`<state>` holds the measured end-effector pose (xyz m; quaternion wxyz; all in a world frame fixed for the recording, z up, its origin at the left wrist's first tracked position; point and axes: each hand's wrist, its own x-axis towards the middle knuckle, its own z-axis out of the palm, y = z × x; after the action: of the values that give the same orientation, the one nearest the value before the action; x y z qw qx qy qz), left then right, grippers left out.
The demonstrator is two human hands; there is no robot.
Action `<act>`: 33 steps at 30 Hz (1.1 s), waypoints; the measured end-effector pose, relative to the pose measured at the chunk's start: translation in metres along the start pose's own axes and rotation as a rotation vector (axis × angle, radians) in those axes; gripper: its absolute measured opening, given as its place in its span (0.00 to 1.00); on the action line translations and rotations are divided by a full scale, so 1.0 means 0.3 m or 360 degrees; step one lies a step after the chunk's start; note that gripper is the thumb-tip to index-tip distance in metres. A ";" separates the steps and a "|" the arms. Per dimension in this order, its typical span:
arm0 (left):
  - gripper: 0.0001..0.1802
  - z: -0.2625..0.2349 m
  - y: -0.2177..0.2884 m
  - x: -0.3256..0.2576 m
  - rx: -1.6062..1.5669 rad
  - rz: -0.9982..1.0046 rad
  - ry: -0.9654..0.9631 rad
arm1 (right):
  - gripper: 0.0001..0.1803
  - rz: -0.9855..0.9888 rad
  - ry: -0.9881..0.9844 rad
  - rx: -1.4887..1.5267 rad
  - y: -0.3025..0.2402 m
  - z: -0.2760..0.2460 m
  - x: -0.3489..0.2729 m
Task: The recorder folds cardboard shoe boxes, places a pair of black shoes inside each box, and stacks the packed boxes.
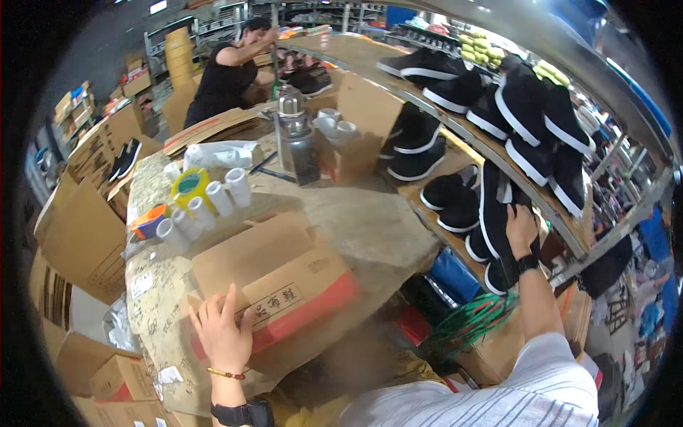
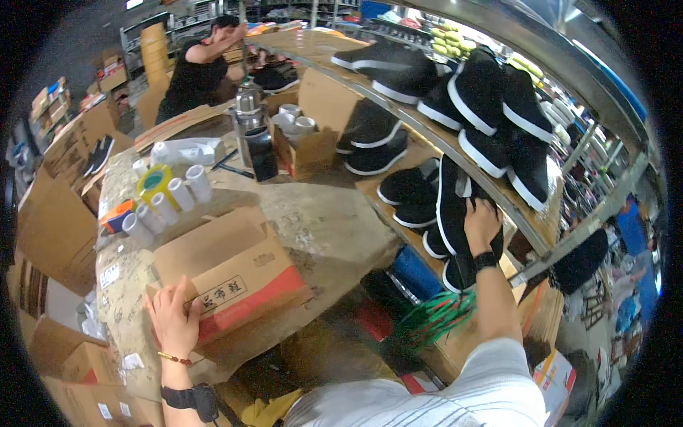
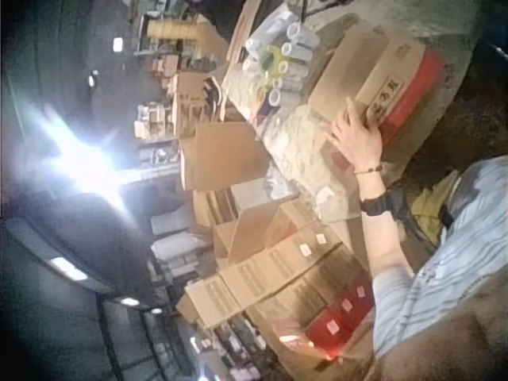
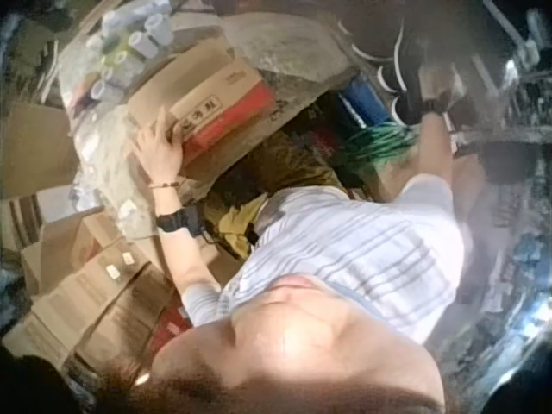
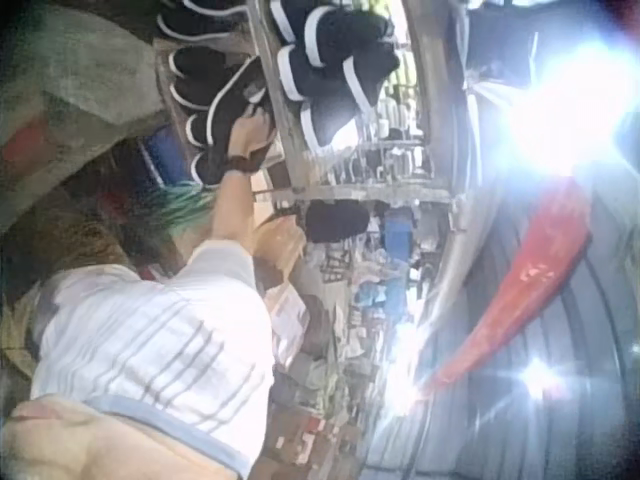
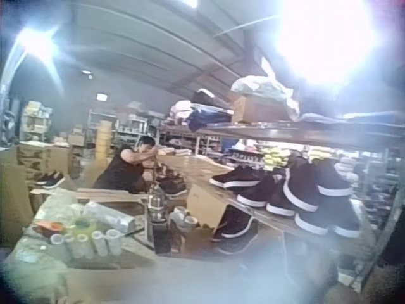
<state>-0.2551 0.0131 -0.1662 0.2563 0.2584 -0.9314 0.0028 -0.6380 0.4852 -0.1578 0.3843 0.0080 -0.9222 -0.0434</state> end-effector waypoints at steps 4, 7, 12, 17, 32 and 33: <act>0.19 -0.036 0.026 0.011 -0.0292 -0.0067 0.0073 | 0.13 -0.0482 0.0054 0.0523 -0.176 -0.196 -0.034; 0.20 -0.037 0.042 -0.019 -0.0117 -0.0053 0.0327 | 0.12 -0.0239 -0.0470 0.1976 -0.379 -0.278 -0.131; 0.19 0.091 0.063 -0.076 -0.0042 -0.0159 0.0291 | 0.08 0.0651 -0.1650 0.3420 -0.512 -0.238 -0.320; 0.27 0.000 0.332 -0.025 -0.2149 -0.0551 -0.0155 | 0.11 0.0848 -0.2254 0.3960 -0.729 -0.269 -0.465; 0.13 -0.014 -0.087 0.070 -0.0151 0.0524 0.0391 | 0.21 0.0709 -0.3434 0.4778 -0.956 -0.513 -0.442; 0.10 -0.049 -0.142 0.065 -0.0172 0.0302 0.0578 | 0.20 0.0849 -0.3150 0.4642 -0.974 -0.534 -0.432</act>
<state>-0.2419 -0.0312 -0.1496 0.4320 0.1505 -0.8889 0.0235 -0.4383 0.1886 -0.1624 0.5814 -0.1473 0.0506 -0.7986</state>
